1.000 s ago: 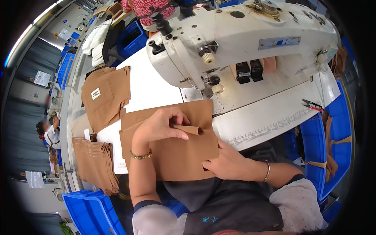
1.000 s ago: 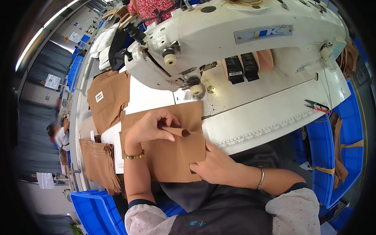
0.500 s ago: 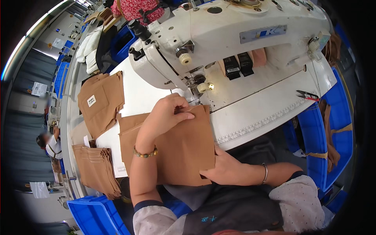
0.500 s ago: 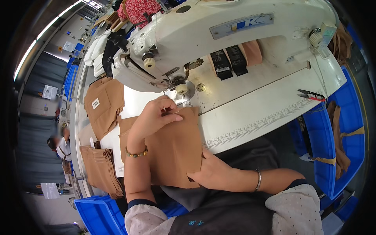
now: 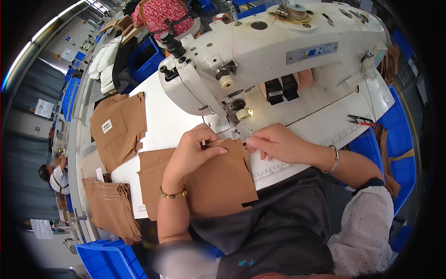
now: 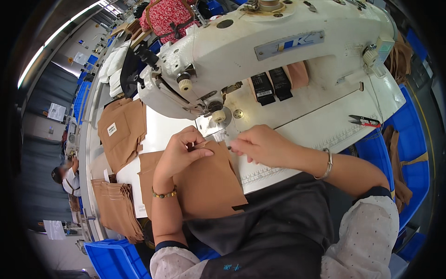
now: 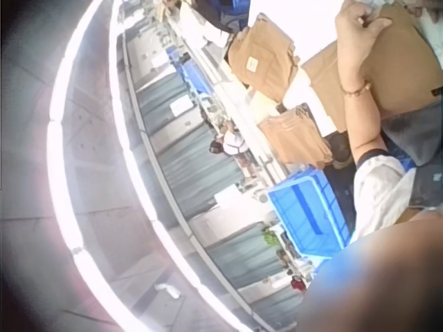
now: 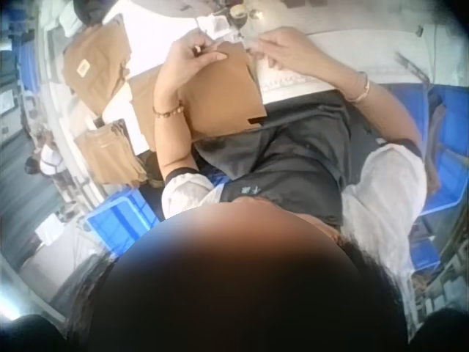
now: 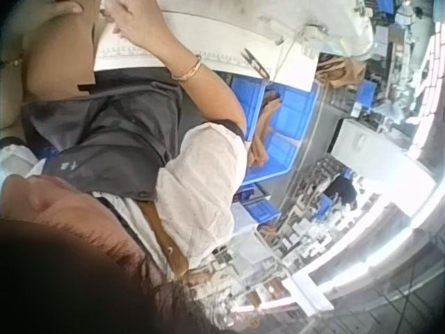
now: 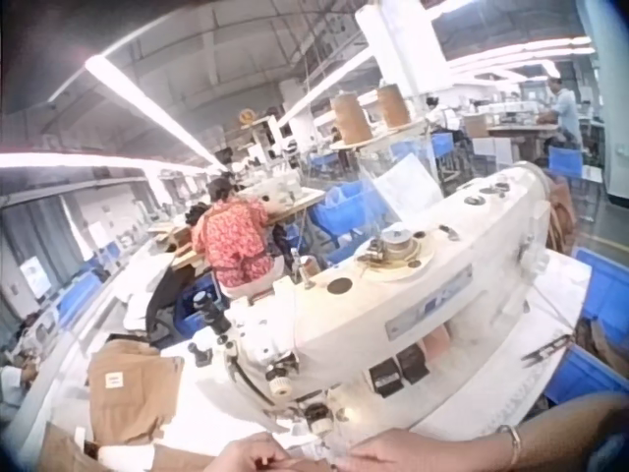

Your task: Sewing leather pocket panels and labels using an industrial sewing machine.

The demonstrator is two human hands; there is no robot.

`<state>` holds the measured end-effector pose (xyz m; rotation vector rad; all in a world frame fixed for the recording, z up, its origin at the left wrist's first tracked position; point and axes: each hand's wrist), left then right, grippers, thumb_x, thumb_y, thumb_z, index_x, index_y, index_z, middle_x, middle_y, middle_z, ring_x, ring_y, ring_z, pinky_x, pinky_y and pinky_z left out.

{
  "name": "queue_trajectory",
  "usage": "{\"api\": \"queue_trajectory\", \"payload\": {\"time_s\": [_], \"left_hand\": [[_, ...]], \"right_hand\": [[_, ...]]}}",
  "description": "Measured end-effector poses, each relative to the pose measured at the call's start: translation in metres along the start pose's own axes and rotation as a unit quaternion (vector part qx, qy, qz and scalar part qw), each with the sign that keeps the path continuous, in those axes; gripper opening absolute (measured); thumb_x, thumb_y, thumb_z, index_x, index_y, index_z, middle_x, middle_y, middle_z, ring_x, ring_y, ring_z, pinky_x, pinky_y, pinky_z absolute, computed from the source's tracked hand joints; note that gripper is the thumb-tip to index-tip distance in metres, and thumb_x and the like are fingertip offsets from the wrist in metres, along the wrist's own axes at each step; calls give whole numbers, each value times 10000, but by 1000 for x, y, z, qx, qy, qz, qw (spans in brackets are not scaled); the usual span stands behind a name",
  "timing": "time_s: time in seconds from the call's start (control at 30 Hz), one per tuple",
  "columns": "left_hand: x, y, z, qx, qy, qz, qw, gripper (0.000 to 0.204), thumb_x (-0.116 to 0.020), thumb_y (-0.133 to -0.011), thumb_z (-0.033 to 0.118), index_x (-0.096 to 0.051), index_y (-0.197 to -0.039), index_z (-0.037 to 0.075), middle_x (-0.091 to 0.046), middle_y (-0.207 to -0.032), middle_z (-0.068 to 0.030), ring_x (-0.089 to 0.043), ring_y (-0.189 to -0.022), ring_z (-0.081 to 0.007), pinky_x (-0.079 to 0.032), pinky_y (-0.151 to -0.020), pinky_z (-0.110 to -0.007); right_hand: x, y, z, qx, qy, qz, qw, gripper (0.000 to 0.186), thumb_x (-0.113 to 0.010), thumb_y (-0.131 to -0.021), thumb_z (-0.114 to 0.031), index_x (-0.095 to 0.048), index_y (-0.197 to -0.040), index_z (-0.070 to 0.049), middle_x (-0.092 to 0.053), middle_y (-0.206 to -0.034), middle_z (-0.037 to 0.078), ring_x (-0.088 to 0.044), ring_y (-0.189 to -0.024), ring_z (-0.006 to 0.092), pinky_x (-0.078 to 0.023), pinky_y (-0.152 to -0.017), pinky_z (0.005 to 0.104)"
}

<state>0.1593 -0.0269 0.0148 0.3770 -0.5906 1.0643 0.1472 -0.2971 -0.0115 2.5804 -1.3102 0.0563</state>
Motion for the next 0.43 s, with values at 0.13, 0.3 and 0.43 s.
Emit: {"api": "queue_trajectory", "payload": {"time_s": [0.13,0.3,0.43], "left_hand": [[2,2,2,27,16,12,999,273,-879,-774,103,-628,-795,1,-529,-795,32,-444,-681,-70,-418,-628,-256],[1,1,1,33,84,42,995,178,-793,-874,129,-712,-903,-28,-674,-848,-62,-609,-763,-143,-507,-711,-278],[6,1,-3,29,18,16,999,193,-694,-969,167,-756,-1118,61,-688,-885,-41,-640,-863,-150,-516,-842,-305]], "right_hand": [[-4,-38,-11,-16,-56,-46,997,343,-593,-1000,-303,-729,-944,7,-707,-826,54,-656,-644,102,-515,-540,253],[-8,-51,-10,-30,-94,-53,994,294,-601,-969,-241,-728,-909,17,-685,-770,36,-656,-636,92,-500,-527,233],[-3,-48,-8,-15,-93,-77,993,247,-607,-956,-216,-745,-923,-14,-702,-813,35,-673,-689,82,-500,-548,219]]}}
Point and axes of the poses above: each hand's wrist, its own y-axis away from the middle knuckle, its own x-axis out of the back of the hand, z = x × y
